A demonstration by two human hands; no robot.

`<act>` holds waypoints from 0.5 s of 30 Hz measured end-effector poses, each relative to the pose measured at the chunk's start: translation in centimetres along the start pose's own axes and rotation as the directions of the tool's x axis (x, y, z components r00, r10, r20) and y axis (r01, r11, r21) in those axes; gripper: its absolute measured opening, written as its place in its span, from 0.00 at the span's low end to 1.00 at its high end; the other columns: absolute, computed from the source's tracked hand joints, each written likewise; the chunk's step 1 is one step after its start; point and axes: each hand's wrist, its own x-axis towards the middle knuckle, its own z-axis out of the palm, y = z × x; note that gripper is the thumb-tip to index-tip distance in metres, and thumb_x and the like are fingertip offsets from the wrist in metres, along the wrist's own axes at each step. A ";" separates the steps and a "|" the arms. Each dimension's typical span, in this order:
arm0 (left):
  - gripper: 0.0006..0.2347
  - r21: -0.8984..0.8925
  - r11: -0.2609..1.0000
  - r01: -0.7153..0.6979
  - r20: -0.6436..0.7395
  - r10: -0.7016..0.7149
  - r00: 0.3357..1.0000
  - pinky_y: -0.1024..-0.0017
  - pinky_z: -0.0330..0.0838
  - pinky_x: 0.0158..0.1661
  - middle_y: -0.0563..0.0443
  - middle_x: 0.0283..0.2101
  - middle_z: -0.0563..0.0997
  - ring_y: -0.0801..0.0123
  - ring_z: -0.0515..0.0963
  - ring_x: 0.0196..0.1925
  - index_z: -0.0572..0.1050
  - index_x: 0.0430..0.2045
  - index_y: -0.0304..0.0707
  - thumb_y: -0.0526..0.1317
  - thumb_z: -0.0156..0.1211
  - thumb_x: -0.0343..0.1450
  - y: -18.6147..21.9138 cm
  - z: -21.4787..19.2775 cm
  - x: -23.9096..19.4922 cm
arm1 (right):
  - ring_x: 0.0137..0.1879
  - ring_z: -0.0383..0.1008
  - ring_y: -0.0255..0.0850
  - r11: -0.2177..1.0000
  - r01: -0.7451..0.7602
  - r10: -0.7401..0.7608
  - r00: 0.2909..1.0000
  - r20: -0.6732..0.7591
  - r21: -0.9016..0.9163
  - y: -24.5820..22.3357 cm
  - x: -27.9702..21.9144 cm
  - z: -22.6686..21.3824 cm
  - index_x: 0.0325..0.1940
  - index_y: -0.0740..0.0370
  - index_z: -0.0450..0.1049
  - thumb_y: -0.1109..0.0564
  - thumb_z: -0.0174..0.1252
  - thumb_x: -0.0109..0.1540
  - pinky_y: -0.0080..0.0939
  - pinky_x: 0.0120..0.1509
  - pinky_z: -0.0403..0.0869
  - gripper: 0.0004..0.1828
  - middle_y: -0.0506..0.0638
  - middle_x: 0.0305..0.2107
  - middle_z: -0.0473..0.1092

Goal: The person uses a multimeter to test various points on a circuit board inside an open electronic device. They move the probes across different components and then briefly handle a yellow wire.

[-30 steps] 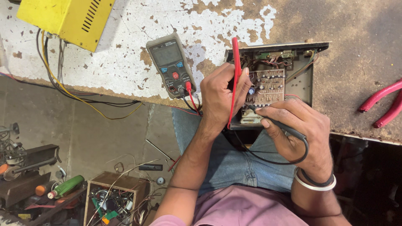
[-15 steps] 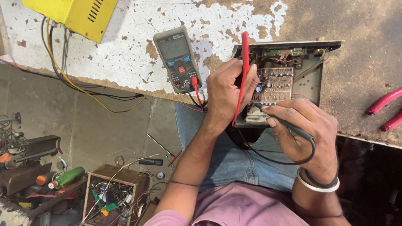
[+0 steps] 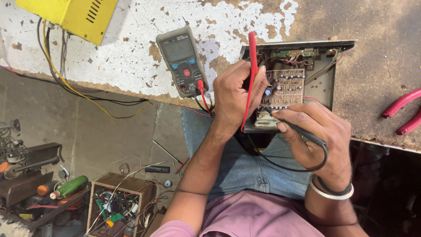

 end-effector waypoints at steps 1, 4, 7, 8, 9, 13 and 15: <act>0.07 0.001 1.000 0.002 -0.001 -0.002 1.000 0.65 0.68 0.31 0.47 0.26 0.74 0.59 0.76 0.27 0.74 0.27 0.33 0.35 0.64 0.74 0.0 0.0 0.0 | 0.42 0.78 0.47 1.000 0.001 -0.001 1.000 0.000 0.002 0.2 -0.1 0.0 0.45 0.58 0.80 0.59 0.68 0.61 0.42 0.45 0.74 0.09 0.51 0.37 0.76; 0.07 -0.002 1.000 -0.002 0.001 0.002 1.000 0.65 0.67 0.31 0.46 0.26 0.73 0.59 0.76 0.27 0.74 0.27 0.32 0.35 0.64 0.74 0.0 -0.1 0.1 | 0.40 0.78 0.42 0.979 -0.095 0.102 0.994 -0.027 0.183 0.7 -0.7 0.1 0.46 0.59 0.79 0.60 0.65 0.64 0.35 0.40 0.73 0.07 0.51 0.36 0.75; 0.07 -0.031 0.999 -0.017 -0.005 0.017 1.000 0.65 0.68 0.32 0.46 0.27 0.74 0.59 0.76 0.28 0.73 0.28 0.32 0.35 0.64 0.74 0.1 -0.2 0.0 | 0.41 0.78 0.43 0.991 -0.089 0.099 0.991 -0.088 0.104 1.2 -1.3 0.2 0.46 0.62 0.79 0.60 0.66 0.65 0.36 0.46 0.74 0.06 0.53 0.35 0.74; 0.07 -0.026 1.000 -0.012 -0.003 0.012 1.000 0.65 0.68 0.32 0.46 0.27 0.74 0.59 0.76 0.28 0.73 0.28 0.32 0.35 0.64 0.74 0.1 -0.2 0.0 | 0.41 0.78 0.43 0.993 -0.086 0.094 0.990 -0.100 0.085 1.3 -1.5 0.3 0.46 0.62 0.79 0.60 0.66 0.66 0.37 0.47 0.74 0.06 0.53 0.34 0.74; 0.07 -0.022 1.000 -0.009 -0.001 0.009 1.000 0.65 0.67 0.31 0.46 0.26 0.73 0.59 0.75 0.27 0.73 0.28 0.32 0.35 0.64 0.74 0.1 -0.3 0.0 | 0.41 0.78 0.43 0.994 -0.080 0.087 0.991 -0.102 0.073 1.5 -1.5 0.4 0.47 0.62 0.80 0.60 0.66 0.66 0.37 0.46 0.74 0.07 0.53 0.34 0.74; 0.09 -0.026 1.000 0.002 0.013 -0.002 1.000 0.64 0.65 0.30 0.46 0.25 0.71 0.59 0.72 0.25 0.72 0.26 0.31 0.35 0.64 0.74 0.2 -0.3 0.1 | 0.41 0.78 0.44 0.993 -0.090 0.096 0.991 -0.097 0.072 1.5 -1.6 0.5 0.46 0.62 0.80 0.60 0.67 0.65 0.37 0.46 0.74 0.07 0.53 0.33 0.74; 0.08 -0.043 0.999 -0.004 0.020 0.005 1.000 0.64 0.65 0.31 0.46 0.25 0.70 0.60 0.72 0.25 0.73 0.27 0.31 0.35 0.64 0.75 0.2 -0.5 0.1 | 0.41 0.78 0.43 0.992 -0.097 0.103 0.992 -0.077 0.084 1.3 -1.5 0.3 0.46 0.62 0.80 0.61 0.66 0.64 0.37 0.46 0.74 0.07 0.53 0.33 0.74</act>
